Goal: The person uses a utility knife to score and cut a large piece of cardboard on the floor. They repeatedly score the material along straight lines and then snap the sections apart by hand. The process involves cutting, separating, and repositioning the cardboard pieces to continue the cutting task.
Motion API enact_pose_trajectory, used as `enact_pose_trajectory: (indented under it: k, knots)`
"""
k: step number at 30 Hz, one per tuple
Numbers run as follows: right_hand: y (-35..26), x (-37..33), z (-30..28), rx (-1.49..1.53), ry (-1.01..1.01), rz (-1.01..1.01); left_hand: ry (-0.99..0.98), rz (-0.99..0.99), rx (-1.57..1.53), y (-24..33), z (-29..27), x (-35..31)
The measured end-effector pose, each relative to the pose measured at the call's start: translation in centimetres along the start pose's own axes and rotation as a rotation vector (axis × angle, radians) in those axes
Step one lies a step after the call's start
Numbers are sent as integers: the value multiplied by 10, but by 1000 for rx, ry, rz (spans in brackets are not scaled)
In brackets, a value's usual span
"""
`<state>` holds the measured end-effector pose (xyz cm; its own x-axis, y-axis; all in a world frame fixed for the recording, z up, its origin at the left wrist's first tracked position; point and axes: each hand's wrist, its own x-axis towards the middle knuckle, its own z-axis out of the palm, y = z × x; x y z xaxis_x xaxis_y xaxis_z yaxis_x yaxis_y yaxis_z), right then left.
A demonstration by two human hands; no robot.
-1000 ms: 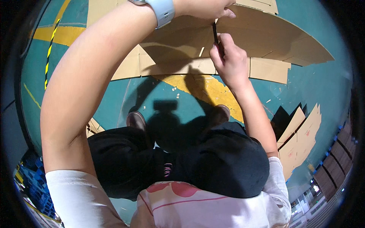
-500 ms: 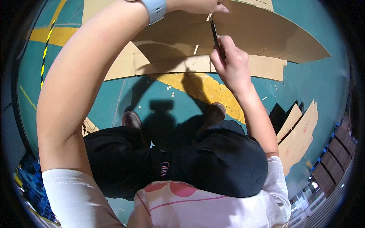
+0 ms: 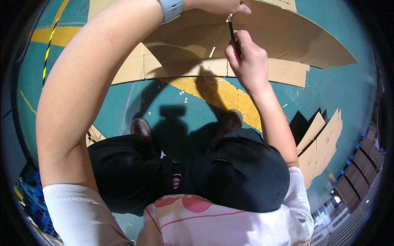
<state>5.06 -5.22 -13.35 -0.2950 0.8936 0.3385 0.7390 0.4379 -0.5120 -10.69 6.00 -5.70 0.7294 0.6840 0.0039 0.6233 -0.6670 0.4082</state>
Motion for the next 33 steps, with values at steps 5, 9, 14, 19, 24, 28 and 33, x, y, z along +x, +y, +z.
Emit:
enact_pose_trajectory:
  k: [5, 9, 14, 19, 24, 28, 33]
  knots:
    - [1, -12, 3, 21, -5, 27, 29, 50, -11, -1, -2, -1]
    - [3, -19, 2, 37, -7, 23, -5, 44, -39, 1, -6, -1]
    - [13, -47, 11, 6, -154, -4, 82, 47, -5, -7, 6, 1]
    - [90, -105, 37, -215, -327, 31, 195, 198, -106, -18, 31, 15]
    - [53, -46, 34, 40, -146, 98, -235, -111, -278, 2, -6, 1]
    - [29, -3, 26, 327, -99, 195, -352, -182, -197, 19, -30, -2]
    - [26, -2, 23, 459, -85, 296, -301, -209, -306, 6, -5, 2]
